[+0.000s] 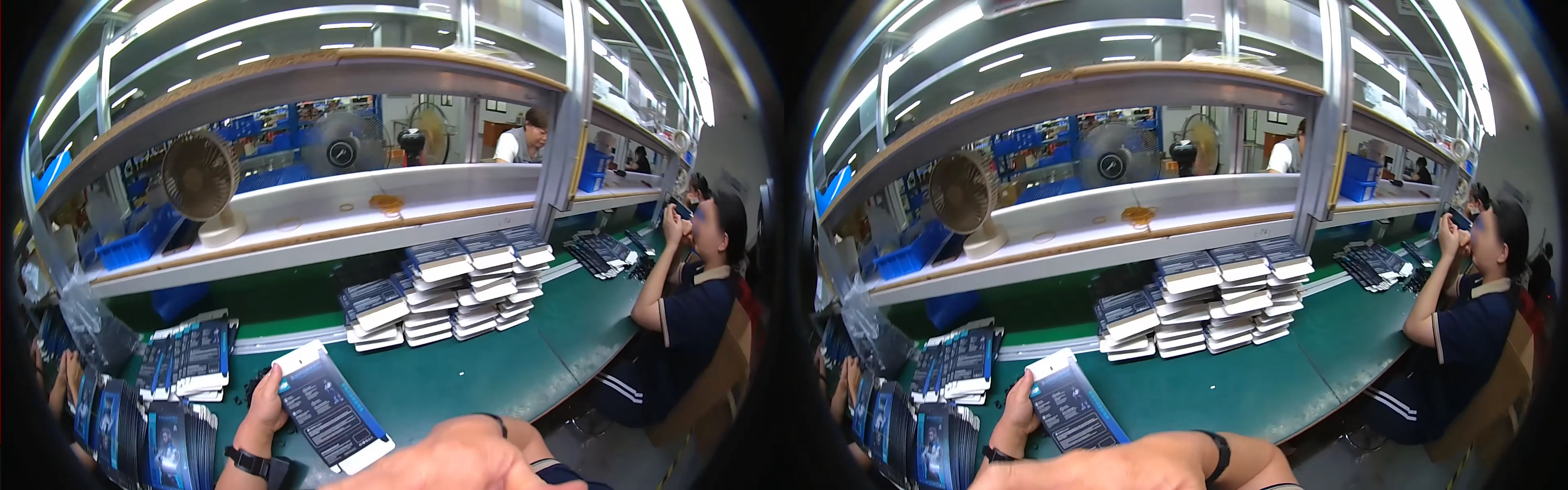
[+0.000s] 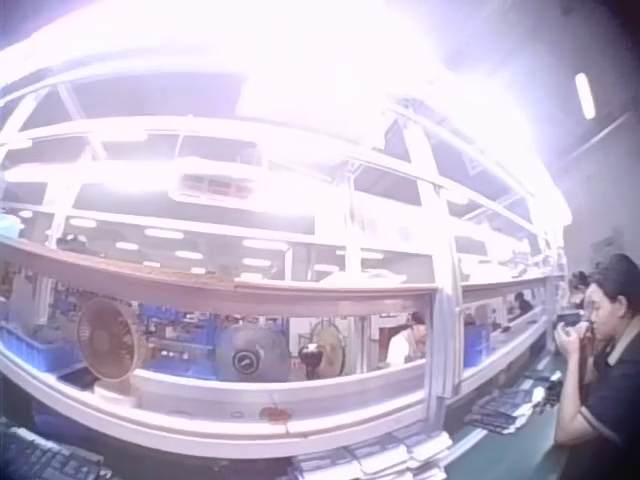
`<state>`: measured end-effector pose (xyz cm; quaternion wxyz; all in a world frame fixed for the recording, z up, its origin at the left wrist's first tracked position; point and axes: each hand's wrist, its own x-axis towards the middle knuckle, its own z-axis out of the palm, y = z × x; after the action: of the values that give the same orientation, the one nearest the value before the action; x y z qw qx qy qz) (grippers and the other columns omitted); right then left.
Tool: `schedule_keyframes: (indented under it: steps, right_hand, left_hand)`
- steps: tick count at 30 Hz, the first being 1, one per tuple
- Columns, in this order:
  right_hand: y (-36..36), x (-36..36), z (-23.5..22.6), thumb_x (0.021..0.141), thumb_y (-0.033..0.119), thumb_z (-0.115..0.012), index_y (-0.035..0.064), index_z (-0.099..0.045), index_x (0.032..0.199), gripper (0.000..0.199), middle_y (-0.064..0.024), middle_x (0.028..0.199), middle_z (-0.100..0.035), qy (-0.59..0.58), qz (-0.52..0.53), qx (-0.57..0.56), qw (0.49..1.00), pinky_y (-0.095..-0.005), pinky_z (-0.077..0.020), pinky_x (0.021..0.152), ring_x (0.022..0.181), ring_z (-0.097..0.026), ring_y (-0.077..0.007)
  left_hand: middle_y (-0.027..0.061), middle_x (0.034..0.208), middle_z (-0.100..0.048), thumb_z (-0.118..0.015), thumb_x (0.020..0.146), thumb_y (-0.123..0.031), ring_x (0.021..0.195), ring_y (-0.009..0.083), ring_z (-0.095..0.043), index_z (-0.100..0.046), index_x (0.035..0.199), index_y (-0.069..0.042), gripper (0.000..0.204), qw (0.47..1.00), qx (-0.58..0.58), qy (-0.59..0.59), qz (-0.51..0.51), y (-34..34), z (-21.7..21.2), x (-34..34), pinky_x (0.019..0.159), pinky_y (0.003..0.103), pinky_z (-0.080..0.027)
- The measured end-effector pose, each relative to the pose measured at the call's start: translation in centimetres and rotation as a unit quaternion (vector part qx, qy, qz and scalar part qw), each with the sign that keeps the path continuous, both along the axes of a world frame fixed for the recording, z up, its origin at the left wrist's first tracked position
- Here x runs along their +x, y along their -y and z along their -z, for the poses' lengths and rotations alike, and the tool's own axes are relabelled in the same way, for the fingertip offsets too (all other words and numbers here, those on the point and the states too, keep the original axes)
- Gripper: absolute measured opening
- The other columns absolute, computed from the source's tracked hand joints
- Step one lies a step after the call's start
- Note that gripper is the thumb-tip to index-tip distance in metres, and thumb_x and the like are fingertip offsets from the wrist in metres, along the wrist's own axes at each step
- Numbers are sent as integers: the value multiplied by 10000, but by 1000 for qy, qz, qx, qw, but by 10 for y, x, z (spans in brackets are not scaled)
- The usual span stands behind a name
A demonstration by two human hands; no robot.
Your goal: Packaging electronic components and retail boxes on a production line.
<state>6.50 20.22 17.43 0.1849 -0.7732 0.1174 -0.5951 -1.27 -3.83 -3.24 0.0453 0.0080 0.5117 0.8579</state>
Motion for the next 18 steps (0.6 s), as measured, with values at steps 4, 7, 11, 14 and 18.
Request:
schedule_keyframes:
  steps: [4, 7, 11, 14, 18]
  right_hand:
    - [8, -3, 5, 826, 768, -497, -97, -593, 1198, 946, -288, 1268, -501, 15, -7, -54, 998, -539, -437, 934, 1160, -526, -408]
    - [13, -2, 14, 818, 775, -499, -86, -608, 1144, 927, -287, 1248, -514, 37, -23, -95, 995, -537, -438, 931, 1138, -538, -405]
    - [21, -2, 24, 806, 784, -503, -72, -627, 1073, 905, -286, 1221, -532, 80, -59, -141, 985, -534, -439, 928, 1109, -554, -401]
    - [23, -2, 27, 798, 790, -505, -62, -642, 1020, 891, -286, 1200, -545, 122, -95, -171, 973, -532, -439, 925, 1088, -565, -398]
    - [5, 3, 21, 785, 796, -509, -35, -628, 935, 852, -277, 1153, -556, 175, -50, -124, 976, -485, -460, 900, 1017, -589, -375]
  left_hand:
    - [155, 1189, -627, -418, 1047, -365, 1047, 269, -635, -508, 1299, 44, 488, 1000, -6, 1, -14, -2, 5, -3, 912, 404, -515]
    - [161, 1196, -624, -413, 1048, -367, 1051, 269, -634, -506, 1301, 45, 492, 1000, -25, 8, -18, -5, 1, 1, 911, 405, -517]
    - [166, 1200, -623, -409, 1047, -380, 1055, 269, -635, -503, 1301, 50, 508, 999, -36, -1, -20, -4, -1, 4, 909, 402, -521]
    - [169, 1204, -622, -414, 1044, -395, 1054, 268, -636, -503, 1299, 53, 523, 999, -45, -7, -22, 1, 2, 3, 908, 399, -523]
    - [171, 1211, -620, -430, 1038, -406, 1054, 265, -636, -505, 1297, 53, 533, 998, -52, 3, -23, -1, 0, 3, 909, 396, -523]
